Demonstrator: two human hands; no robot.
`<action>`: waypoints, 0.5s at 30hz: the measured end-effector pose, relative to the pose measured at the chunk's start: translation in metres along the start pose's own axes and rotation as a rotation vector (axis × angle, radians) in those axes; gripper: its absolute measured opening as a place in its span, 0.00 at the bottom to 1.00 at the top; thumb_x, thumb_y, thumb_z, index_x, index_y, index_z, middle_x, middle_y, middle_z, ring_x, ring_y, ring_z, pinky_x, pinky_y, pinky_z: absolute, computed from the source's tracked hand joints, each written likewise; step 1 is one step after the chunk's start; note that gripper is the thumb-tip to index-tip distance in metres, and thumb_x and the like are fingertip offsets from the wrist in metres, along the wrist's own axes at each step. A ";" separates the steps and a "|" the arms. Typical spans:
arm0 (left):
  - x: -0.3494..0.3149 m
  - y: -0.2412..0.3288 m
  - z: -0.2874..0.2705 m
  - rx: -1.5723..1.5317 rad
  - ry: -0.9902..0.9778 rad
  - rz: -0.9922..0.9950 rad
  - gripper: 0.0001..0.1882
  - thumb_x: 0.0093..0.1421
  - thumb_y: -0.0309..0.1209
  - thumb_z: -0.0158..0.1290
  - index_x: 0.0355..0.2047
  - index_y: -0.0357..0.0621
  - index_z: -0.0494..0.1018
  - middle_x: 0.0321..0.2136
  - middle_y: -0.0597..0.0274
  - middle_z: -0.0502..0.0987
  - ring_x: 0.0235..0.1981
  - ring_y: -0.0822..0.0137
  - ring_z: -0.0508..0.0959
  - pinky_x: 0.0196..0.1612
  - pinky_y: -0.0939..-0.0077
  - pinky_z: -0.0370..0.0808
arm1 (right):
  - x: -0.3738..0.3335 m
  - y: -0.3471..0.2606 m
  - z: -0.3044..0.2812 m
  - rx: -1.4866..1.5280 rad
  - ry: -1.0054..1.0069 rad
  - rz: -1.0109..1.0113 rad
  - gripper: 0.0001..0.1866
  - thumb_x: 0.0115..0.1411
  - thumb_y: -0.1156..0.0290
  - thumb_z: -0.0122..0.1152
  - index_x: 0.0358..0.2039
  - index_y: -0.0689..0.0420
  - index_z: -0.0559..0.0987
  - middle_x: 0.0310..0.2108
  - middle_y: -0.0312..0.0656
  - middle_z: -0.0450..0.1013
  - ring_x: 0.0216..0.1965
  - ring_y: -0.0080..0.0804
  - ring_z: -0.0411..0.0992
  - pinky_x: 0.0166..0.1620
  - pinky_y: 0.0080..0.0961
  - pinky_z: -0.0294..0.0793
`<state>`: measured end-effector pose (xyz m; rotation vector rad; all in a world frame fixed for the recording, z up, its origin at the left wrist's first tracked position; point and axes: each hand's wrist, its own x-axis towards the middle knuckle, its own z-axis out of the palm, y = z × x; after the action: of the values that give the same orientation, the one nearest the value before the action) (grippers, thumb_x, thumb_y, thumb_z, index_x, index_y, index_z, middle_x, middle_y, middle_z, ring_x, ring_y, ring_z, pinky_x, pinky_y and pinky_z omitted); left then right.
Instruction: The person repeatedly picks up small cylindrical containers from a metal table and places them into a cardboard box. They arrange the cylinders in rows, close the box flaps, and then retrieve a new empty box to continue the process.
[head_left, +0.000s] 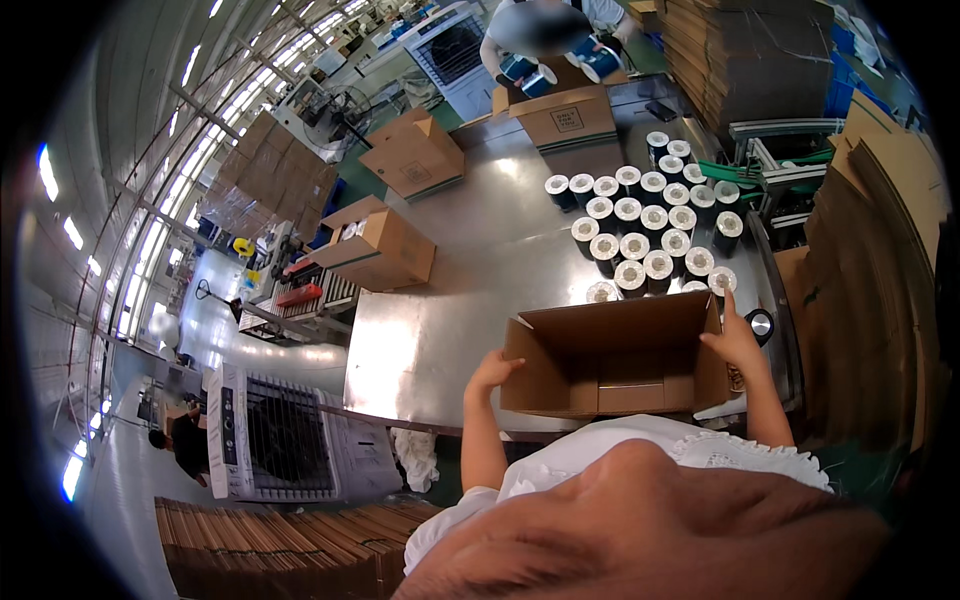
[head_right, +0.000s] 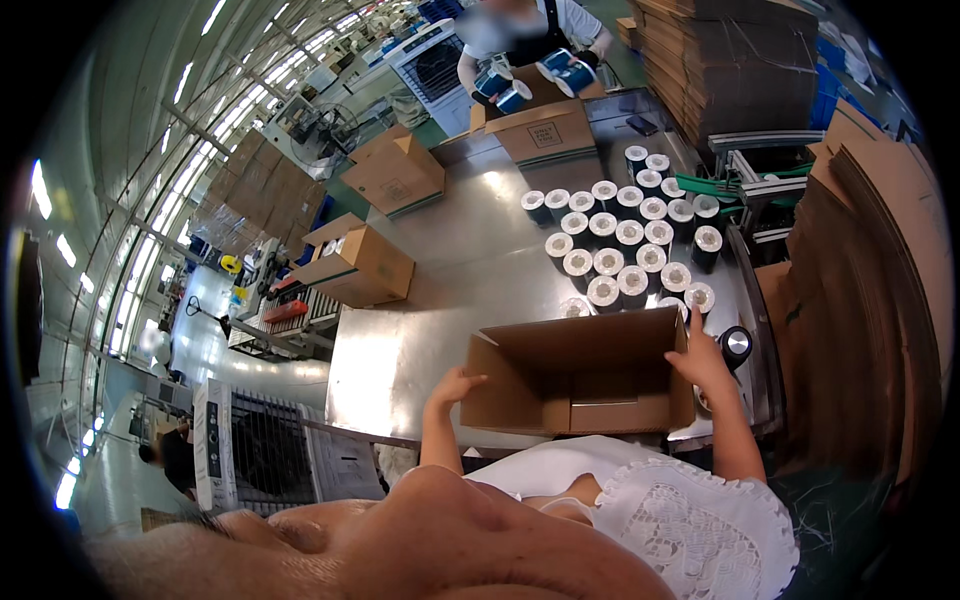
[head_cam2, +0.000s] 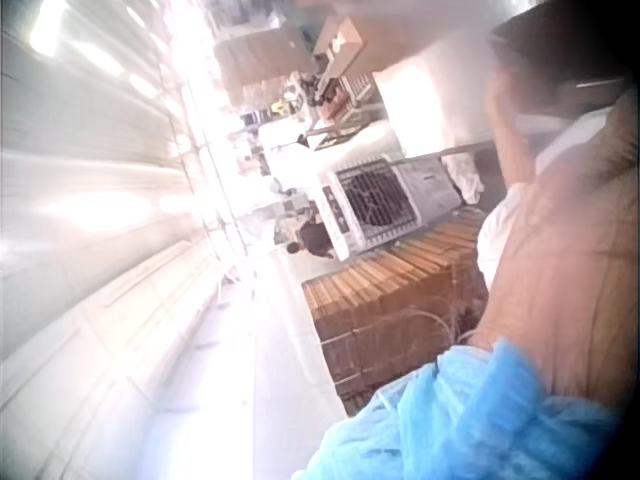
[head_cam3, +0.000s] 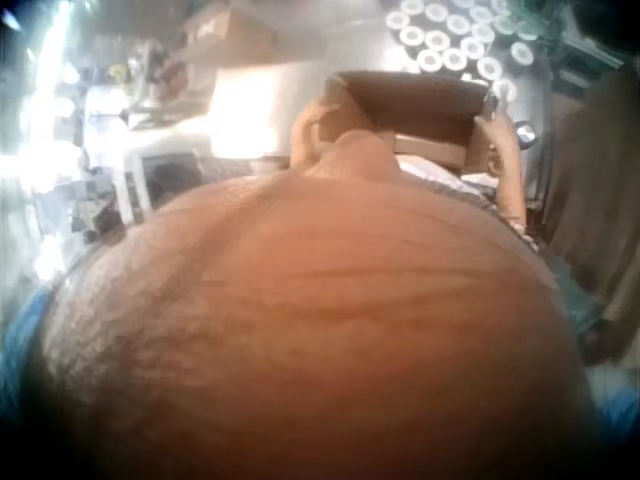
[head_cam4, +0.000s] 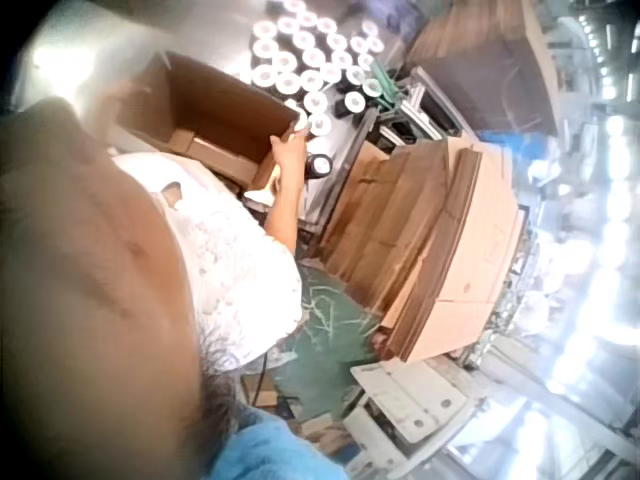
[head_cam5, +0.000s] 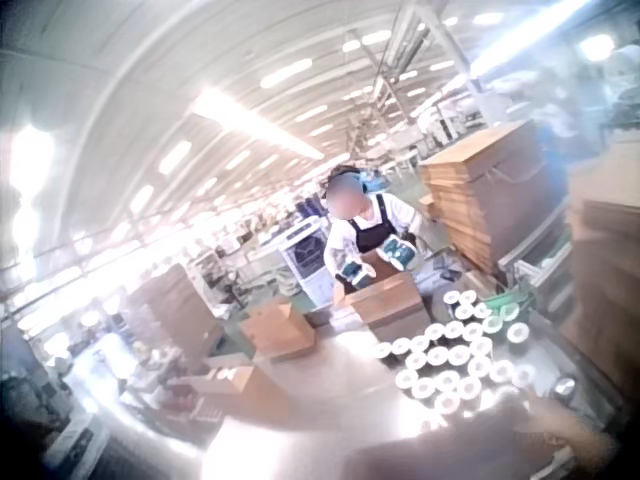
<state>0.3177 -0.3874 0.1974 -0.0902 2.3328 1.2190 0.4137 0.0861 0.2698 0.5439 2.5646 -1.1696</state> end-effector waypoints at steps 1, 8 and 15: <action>0.014 -0.001 0.001 -0.152 -0.076 0.065 0.23 0.55 0.42 0.56 0.43 0.35 0.73 0.36 0.53 0.79 0.39 0.57 0.79 0.44 0.63 0.73 | 0.050 0.110 0.037 0.212 0.105 -0.240 0.41 0.48 0.71 0.64 0.60 0.66 0.56 0.46 0.56 0.71 0.49 0.46 0.71 0.52 0.32 0.68; 0.023 -0.078 0.049 -0.426 0.154 -0.444 0.27 0.53 0.52 0.58 0.42 0.41 0.75 0.38 0.59 0.78 0.39 0.63 0.77 0.41 0.66 0.73 | 0.020 0.150 0.008 1.005 -0.180 0.026 0.24 0.51 0.73 0.63 0.50 0.60 0.70 0.40 0.43 0.73 0.39 0.26 0.72 0.43 0.24 0.72; 0.002 -0.016 0.067 0.386 0.377 -0.024 0.26 0.48 0.52 0.59 0.35 0.41 0.77 0.28 0.53 0.79 0.33 0.58 0.79 0.39 0.67 0.73 | 0.022 0.160 0.018 -0.201 0.447 -0.272 0.24 0.46 0.64 0.69 0.42 0.64 0.75 0.40 0.55 0.71 0.39 0.46 0.73 0.40 0.35 0.73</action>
<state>0.3475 -0.3436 0.1529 -0.2308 2.8415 0.7692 0.4665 0.1742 0.1435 0.4610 3.1788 -0.9311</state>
